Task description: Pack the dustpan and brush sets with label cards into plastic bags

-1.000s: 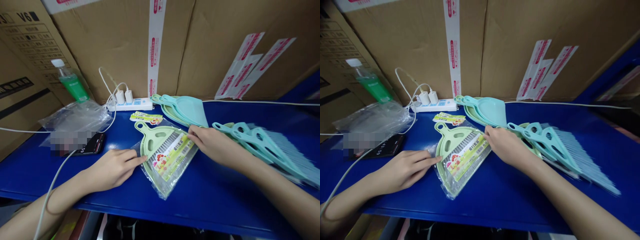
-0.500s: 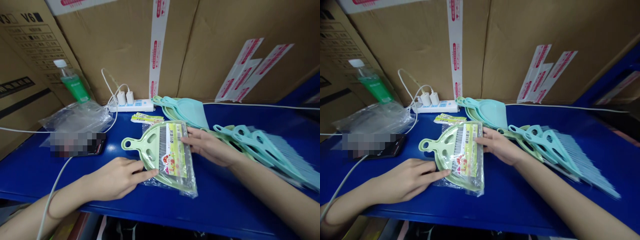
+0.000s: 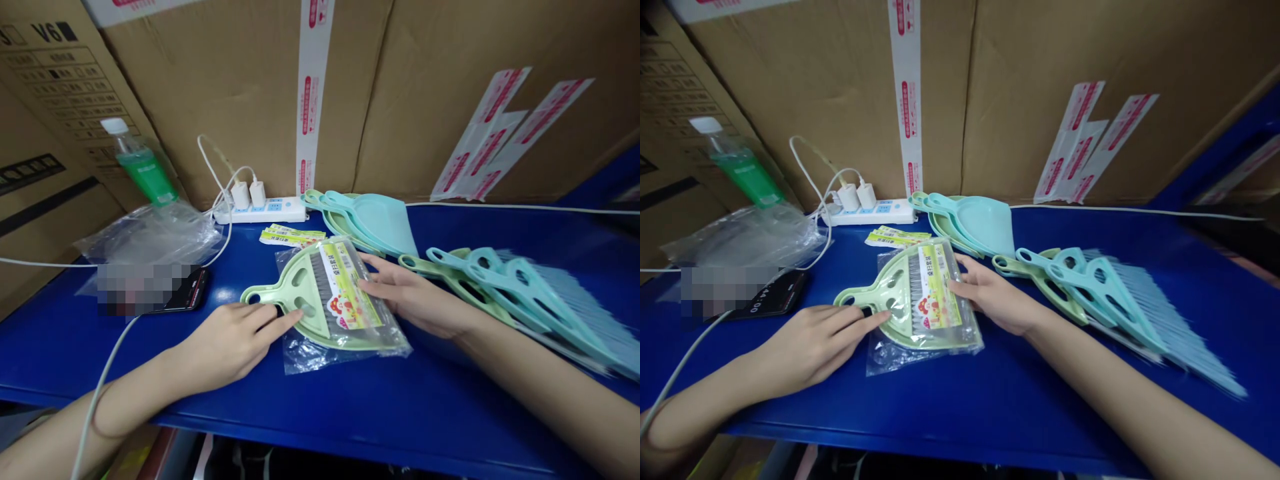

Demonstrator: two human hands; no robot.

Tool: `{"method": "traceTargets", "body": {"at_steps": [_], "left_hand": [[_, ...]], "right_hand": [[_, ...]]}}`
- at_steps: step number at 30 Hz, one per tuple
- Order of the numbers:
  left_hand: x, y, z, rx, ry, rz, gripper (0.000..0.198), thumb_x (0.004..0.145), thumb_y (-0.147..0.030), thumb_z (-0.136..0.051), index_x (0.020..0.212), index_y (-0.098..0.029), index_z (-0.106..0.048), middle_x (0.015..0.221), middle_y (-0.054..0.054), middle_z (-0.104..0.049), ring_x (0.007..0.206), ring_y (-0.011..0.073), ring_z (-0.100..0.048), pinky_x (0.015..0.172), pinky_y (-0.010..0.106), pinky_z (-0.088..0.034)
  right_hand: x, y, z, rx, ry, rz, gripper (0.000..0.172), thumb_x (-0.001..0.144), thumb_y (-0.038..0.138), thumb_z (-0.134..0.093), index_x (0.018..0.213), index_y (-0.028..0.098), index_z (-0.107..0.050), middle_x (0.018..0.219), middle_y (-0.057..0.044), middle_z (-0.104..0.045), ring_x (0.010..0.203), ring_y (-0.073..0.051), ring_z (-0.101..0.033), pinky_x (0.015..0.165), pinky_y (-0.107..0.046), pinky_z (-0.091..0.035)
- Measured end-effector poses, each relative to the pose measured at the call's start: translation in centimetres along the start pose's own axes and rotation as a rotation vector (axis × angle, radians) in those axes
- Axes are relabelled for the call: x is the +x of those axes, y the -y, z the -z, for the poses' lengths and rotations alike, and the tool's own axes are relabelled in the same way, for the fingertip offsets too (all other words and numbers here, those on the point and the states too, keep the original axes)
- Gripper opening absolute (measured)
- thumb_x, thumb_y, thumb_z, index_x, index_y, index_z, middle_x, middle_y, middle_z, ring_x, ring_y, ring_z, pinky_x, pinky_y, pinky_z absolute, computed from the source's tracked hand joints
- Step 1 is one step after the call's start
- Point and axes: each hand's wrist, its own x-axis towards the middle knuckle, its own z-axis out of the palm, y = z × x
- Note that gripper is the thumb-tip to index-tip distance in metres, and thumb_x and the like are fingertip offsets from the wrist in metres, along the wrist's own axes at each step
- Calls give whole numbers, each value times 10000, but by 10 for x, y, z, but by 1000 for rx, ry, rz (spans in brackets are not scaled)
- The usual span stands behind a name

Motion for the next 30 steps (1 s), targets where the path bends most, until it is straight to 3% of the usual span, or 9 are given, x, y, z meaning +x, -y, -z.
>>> {"method": "traceTargets", "body": {"at_steps": [4, 10, 14, 22, 26, 30], "left_hand": [[0, 1, 0, 18, -13, 14, 414, 912, -63, -369, 1315, -119, -450, 888, 48, -650, 693, 164, -650, 608, 277, -540], [0, 0, -1, 9, 13, 15, 420, 900, -71, -399, 1311, -124, -467, 953, 66, -663, 753, 173, -670, 641, 286, -559], [0, 0, 0, 28, 3, 12, 417, 898, -64, -398, 1303, -125, -477, 963, 66, -670, 770, 167, -676, 647, 270, -556], [-1, 2, -2, 62, -70, 18, 370, 919, -83, -379, 1265, -119, -506, 862, 39, -658, 694, 170, -661, 632, 287, -561], [-1, 3, -3, 66, -101, 31, 368, 928, -94, -384, 1280, -116, -487, 847, 33, -644, 690, 166, -650, 607, 271, -539], [0, 1, -2, 56, -102, 35, 348, 931, -101, -380, 1256, -128, -503, 810, 16, -617, 617, 142, -617, 561, 245, -500]], "right_hand": [[0, 3, -1, -19, -59, -52, 626, 925, 277, -552, 1482, 227, -270, 1203, -110, -675, 992, -230, -697, 905, -390, -569], [-3, 6, 0, -34, 77, -2, 878, 824, 224, -671, 1528, 205, -146, 1163, -99, -696, 958, -221, -707, 878, -365, -589], [-6, 8, 1, -33, 86, 20, 963, 799, 255, -696, 1550, 205, -96, 1232, -121, -664, 978, -230, -701, 840, -335, -601], [-7, 7, 8, -79, 80, 80, 997, 803, 293, -711, 1561, 250, -64, 1265, -114, -648, 995, -222, -691, 852, -335, -595], [-9, 12, 13, -108, 9, 65, 1034, 807, 325, -711, 1565, 218, -16, 1244, -123, -659, 996, -234, -690, 830, -316, -604], [-16, 26, 17, -152, -53, 123, 956, 856, 289, -637, 1564, 189, -4, 1275, -121, -645, 1066, -240, -666, 888, -319, -584]]}}
